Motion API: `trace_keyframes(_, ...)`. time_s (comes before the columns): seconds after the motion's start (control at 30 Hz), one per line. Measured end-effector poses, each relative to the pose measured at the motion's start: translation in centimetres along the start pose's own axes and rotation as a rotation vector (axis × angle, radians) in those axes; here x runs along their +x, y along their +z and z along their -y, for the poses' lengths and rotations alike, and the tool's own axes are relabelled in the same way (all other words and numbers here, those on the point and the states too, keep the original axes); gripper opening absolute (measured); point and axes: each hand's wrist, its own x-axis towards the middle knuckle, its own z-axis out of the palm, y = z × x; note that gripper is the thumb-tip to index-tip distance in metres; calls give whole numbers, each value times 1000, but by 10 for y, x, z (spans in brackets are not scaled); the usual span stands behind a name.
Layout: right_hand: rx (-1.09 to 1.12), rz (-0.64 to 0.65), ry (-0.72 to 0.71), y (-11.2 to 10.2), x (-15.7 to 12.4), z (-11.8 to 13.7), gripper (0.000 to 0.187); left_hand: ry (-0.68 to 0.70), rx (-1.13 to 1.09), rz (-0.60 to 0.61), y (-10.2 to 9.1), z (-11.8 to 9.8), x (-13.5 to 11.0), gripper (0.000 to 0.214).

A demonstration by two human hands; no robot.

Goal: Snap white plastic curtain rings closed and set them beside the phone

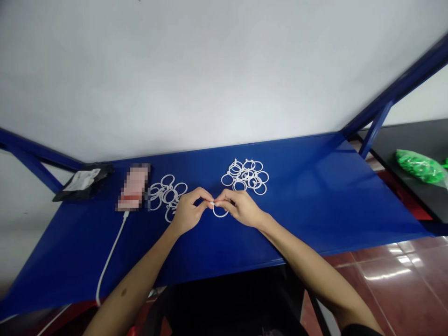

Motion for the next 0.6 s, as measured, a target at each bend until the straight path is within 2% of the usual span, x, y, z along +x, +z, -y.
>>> trace_keyframes(0.1,-78,28,-46,1,0,-1,20,-51,52,-4,1,2,2,11)
trace_keyframes(0.17,-179,15,-73,-2,1,-2,20,-23,163,-6,-3,6,5,10)
trace_keyframes(0.3,-439,-91,-102,-26,3,-9,20,31,639,-30,-25,14,9,14)
trace_keyframes(0.37,-481,-152,-94,-45,1,-15,17,-54,849,-48,-39,18,10,20)
trace_keyframes(0.43,-509,-144,-68,-61,-2,-20,14,-154,974,-23,-51,21,9,29)
trace_keyframes(0.5,-542,-110,-32,-72,-5,-25,13,-230,1026,25,-58,24,8,33)
trace_keyframes(0.6,-592,-85,3,-78,-8,-30,14,-272,1021,88,-60,27,7,32)
